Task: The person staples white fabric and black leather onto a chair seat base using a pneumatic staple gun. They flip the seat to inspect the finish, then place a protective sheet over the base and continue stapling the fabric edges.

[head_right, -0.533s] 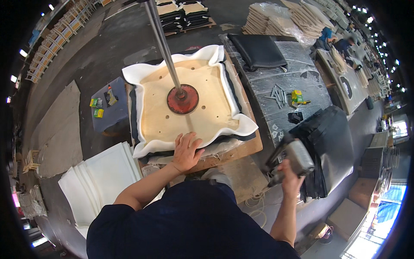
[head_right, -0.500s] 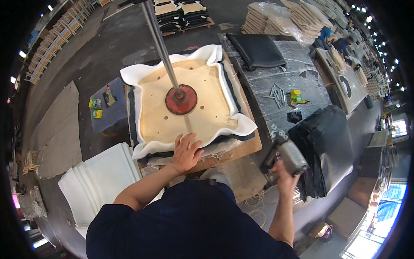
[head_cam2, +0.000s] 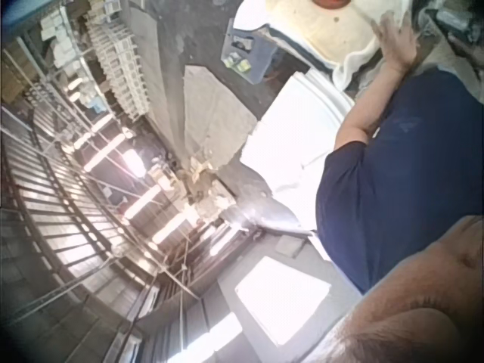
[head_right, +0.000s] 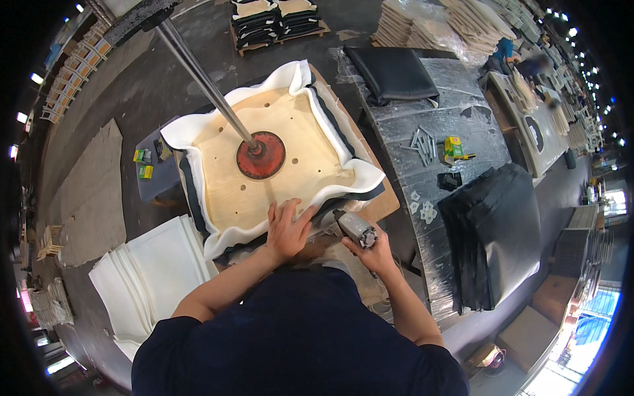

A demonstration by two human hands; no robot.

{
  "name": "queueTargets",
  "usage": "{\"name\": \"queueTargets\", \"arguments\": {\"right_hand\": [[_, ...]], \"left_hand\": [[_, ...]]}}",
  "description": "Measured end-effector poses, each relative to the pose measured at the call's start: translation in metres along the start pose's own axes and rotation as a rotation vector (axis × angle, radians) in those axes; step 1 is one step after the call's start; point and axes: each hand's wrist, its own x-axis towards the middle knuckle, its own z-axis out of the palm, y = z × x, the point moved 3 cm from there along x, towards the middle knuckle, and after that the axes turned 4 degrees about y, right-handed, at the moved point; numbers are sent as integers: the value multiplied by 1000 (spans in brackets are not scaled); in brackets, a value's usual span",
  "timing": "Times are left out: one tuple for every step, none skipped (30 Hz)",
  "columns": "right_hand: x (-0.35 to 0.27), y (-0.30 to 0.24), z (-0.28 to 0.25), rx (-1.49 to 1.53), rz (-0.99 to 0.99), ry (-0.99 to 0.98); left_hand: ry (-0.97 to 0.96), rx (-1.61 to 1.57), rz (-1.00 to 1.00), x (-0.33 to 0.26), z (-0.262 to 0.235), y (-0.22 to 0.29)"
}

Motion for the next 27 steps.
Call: {"name": "queueTargets", "arguments": {"right_hand": [[5,3,-2,-34,-20,-3],[12,2,2,-32,2,-21],[17,1,6,-31,24,-36],[19,0,9,-19,39,-42],[18,0,10,-13,58,-43],[19,0,10,-7,77,-44],[20,-1,10,0,90,-54],[20,0,9,6,105,-60],[19,0,8,12,121,-65],[19,0,8,-4,113,-54],[20,-2,9,-21,102,-48],[20,-5,11,-37,90,-41],[20,-8,14,-22,83,-39],[19,-12,16,-14,75,-37],[20,-16,17,-5,66,-37],[21,-20,17,1,97,-52],[21,-24,17,2,130,-68],[23,-29,18,2,163,-86],[27,-34,19,-8,191,-100],[30,-38,18,-21,222,-111],[35,-43,19,-35,253,-123],[41,-47,21,-48,287,-140],[46,-51,23,-62,323,-151],[51,-54,24,-76,358,-162],[59,-58,28,-74,365,-164],[66,-62,32,-88,355,-172],[73,-66,36,-102,347,-179]], "left_hand": [[-5,-2,-4,9,3,1],[-9,9,-17,15,3,-2],[-29,15,2,19,5,-3],[-50,19,23,24,6,-5],[-70,16,44,29,8,-4],[-92,16,51,31,9,-2],[-114,15,57,33,9,-1],[-138,11,66,35,10,0],[-157,10,46,37,10,-1],[-177,9,27,38,10,-1],[-193,12,5,38,11,-4],[-177,4,-7,39,11,-8],[-161,-4,-19,40,12,-12],[-141,-17,-32,43,14,-14],[-143,-38,-47,44,15,-17],[-145,-58,-63,45,15,-21],[-145,-83,-80,45,17,-23],[-128,-95,-98,46,17,-26],[-109,-107,-117,47,17,-29],[-92,-123,-136,48,18,-29],[-116,-140,-173,47,19,-31],[-140,-156,-212,47,20,-33],[-165,-176,-247,47,20,-34],[-175,-198,-269,47,20,-34],[-185,-220,-291,48,19,-36],[-194,-241,-311,48,21,-38],[-191,-255,-320,48,21,-39]]}}
